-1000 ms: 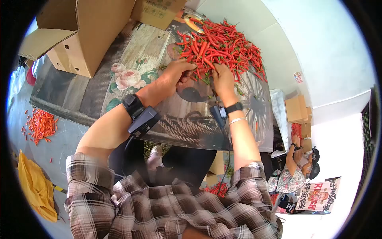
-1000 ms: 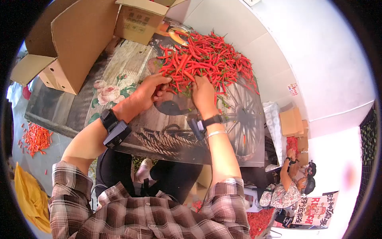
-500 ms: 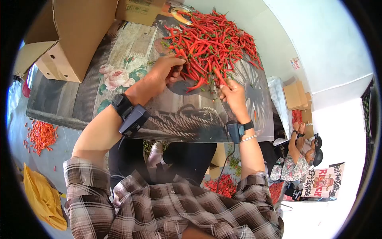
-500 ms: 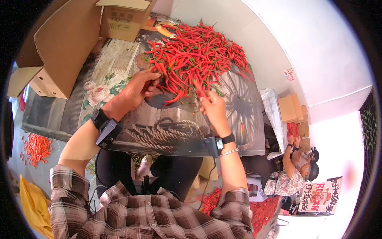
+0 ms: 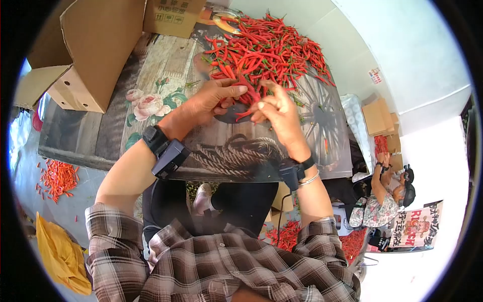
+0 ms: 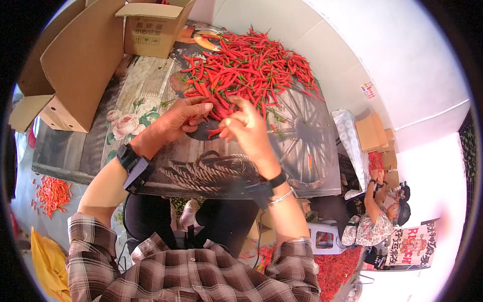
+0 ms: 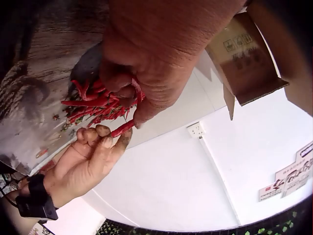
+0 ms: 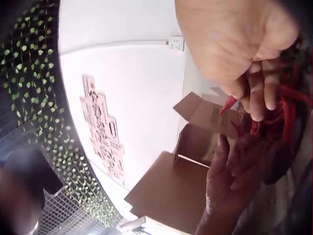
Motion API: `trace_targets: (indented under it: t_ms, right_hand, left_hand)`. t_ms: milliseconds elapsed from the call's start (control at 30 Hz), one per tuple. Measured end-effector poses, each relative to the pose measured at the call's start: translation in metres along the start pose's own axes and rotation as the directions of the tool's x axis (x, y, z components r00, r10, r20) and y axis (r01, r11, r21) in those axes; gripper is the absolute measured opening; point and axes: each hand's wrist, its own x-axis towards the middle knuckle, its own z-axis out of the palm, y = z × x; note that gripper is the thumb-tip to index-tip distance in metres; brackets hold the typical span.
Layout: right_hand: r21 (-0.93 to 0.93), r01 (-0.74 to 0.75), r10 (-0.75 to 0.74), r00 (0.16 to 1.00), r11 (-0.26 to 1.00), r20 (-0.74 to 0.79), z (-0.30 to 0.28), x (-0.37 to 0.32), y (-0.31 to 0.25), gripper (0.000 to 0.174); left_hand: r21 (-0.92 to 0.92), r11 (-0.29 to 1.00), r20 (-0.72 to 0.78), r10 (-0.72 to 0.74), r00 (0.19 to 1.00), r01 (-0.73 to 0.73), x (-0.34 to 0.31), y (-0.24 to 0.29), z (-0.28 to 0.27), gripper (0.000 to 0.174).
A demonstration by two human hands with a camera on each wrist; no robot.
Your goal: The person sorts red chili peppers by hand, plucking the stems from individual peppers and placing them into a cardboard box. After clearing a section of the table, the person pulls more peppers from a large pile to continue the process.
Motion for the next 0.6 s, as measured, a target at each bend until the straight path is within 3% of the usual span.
trace_targets:
  t_ms: [67,200,233,300,333,400,467,500,567,600]
  right_hand:
    - [-0.047,0.002,0.001,0.998,0.999,0.065,0.017,-0.002,-0.007,0.047]
    - [-0.140,-0.010,0.013,1.000,0.990,0.017,0.020,0.007,-0.010,0.048]
    - [-0.140,-0.006,0.009,1.000,0.990,0.021,0.020,0.011,-0.010,0.048]
    - [-0.376,-0.035,-0.001,0.995,0.926,-0.095,0.016,0.017,-0.007,0.043]
    - [-0.550,0.070,-0.167,0.978,0.832,-0.128,0.014,0.025,0.004,0.032]
    - [-0.493,0.025,-0.128,0.976,0.870,-0.178,0.003,0.035,0.013,0.027]
    - [-0.320,-0.023,-0.068,0.960,0.947,-0.271,-0.006,0.047,0.014,0.019]
    - [-0.324,-0.018,-0.073,0.961,0.946,-0.265,-0.008,0.053,0.013,0.019]
    - [-0.416,0.056,-0.161,0.961,0.908,-0.224,-0.012,0.063,0.011,0.017]
    - [-0.574,0.085,-0.221,0.960,0.814,-0.171,-0.012,0.071,0.013,0.017]
  left_hand:
    - [-0.039,0.998,0.007,0.045,0.999,-0.045,0.000,-0.001,-0.001,0.017]
    - [-0.046,0.994,-0.003,0.096,0.995,-0.096,0.003,-0.005,-0.004,0.015]
    - [0.024,0.987,-0.043,0.162,0.986,-0.161,0.003,-0.006,-0.002,0.015]
    - [0.095,0.971,-0.075,0.227,0.971,-0.219,0.002,-0.007,0.005,0.014]
    - [0.192,0.956,-0.113,0.245,0.963,-0.220,-0.001,-0.007,0.009,0.013]
    - [0.291,0.932,-0.149,0.270,0.951,-0.219,-0.003,-0.004,0.012,0.012]
    - [0.172,0.948,-0.218,0.300,0.929,-0.266,-0.005,-0.001,0.011,0.014]
    - [0.171,0.947,-0.220,0.307,0.926,-0.273,-0.004,0.000,0.007,0.014]
    - [-0.102,0.948,-0.171,0.282,0.944,-0.302,-0.002,0.003,0.000,0.021]
    - [-0.100,0.948,-0.170,0.282,0.944,-0.302,-0.002,0.004,0.000,0.021]
